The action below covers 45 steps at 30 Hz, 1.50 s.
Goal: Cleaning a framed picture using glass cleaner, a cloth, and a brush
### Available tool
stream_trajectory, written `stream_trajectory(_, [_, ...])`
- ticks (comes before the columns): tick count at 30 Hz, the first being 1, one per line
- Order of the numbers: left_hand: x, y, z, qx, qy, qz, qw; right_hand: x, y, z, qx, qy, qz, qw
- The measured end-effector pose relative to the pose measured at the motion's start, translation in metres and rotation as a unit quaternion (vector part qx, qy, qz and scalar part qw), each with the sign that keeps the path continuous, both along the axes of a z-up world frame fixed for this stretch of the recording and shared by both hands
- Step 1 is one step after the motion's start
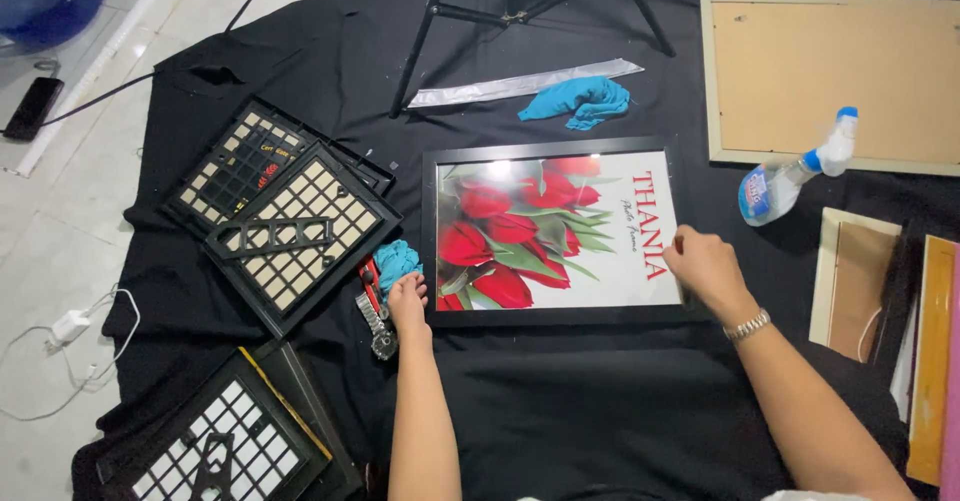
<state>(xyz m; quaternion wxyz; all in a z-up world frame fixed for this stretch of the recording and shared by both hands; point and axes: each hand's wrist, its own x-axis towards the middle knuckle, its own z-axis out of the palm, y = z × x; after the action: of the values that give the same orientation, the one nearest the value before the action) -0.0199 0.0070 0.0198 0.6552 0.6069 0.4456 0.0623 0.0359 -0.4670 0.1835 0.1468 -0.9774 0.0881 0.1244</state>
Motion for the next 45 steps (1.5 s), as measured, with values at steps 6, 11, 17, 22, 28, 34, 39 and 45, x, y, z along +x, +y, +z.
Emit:
stream_trajectory(6, [0.004,-0.001,0.007,-0.01,0.005,0.007,1.0,0.091,-0.004,-0.03,-0.02,-0.055,0.021,0.998])
stream_trajectory(11, [0.009,-0.002,0.019,-0.009,0.009,0.011,1.0,0.156,-0.002,-0.048,-0.03,-0.128,0.012,0.991])
stream_trajectory(17, [0.012,-0.002,0.017,-0.008,-0.001,0.016,1.0,0.166,0.0,-0.03,0.15,-0.303,-0.011,0.941])
stream_trajectory(22, [0.014,-0.009,0.04,-0.001,-0.008,-0.006,1.0,0.148,-0.029,-0.056,0.107,-0.471,-0.087,0.871])
stream_trajectory(28, [0.018,-0.011,0.032,-0.015,-0.017,-0.009,1.0,0.115,0.009,-0.094,0.138,-0.411,-0.121,0.893])
stream_trajectory(34, [0.014,-0.015,0.042,-0.024,-0.026,0.01,0.999,0.124,0.111,-0.108,0.162,-0.41,-0.048,0.896])
stream_trajectory(39, [0.016,-0.011,0.03,-0.028,-0.021,0.015,0.999,0.114,0.238,-0.083,0.228,-0.396,0.032,0.889])
stream_trajectory(45, [0.018,-0.004,-0.001,-0.039,-0.018,0.019,0.999,0.133,0.335,-0.08,0.296,-0.302,0.102,0.9])
